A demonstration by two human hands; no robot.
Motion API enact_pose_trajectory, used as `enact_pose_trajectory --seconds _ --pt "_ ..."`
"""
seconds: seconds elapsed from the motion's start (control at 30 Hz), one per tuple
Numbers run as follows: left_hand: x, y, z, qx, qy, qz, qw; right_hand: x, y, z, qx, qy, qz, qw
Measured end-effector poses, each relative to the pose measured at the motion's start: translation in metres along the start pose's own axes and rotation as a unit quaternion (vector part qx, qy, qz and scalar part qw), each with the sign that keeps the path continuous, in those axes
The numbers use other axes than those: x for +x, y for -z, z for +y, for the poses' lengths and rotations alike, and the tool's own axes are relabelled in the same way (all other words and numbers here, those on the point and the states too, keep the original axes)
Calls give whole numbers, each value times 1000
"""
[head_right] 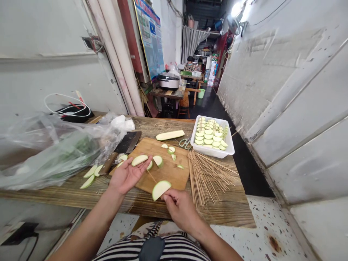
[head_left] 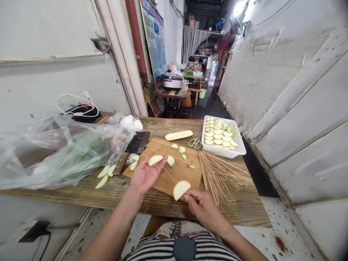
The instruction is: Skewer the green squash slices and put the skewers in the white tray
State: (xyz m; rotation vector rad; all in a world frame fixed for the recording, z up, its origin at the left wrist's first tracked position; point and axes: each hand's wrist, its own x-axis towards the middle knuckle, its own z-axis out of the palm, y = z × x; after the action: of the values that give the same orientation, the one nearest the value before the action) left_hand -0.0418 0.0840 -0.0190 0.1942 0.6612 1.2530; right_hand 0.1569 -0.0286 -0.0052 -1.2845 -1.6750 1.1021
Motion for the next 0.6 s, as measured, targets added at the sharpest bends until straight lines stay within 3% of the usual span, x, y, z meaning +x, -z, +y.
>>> enact_pose_trajectory --seconds 0.17,0.6 --pt "-8 -14 -7 -20 15 23 999 -1 -3 3 16 -22 -13 1000" --pt "-12 -25 -12 33 -24 77 996 -9 -4 7 2 -18 -5 1000"
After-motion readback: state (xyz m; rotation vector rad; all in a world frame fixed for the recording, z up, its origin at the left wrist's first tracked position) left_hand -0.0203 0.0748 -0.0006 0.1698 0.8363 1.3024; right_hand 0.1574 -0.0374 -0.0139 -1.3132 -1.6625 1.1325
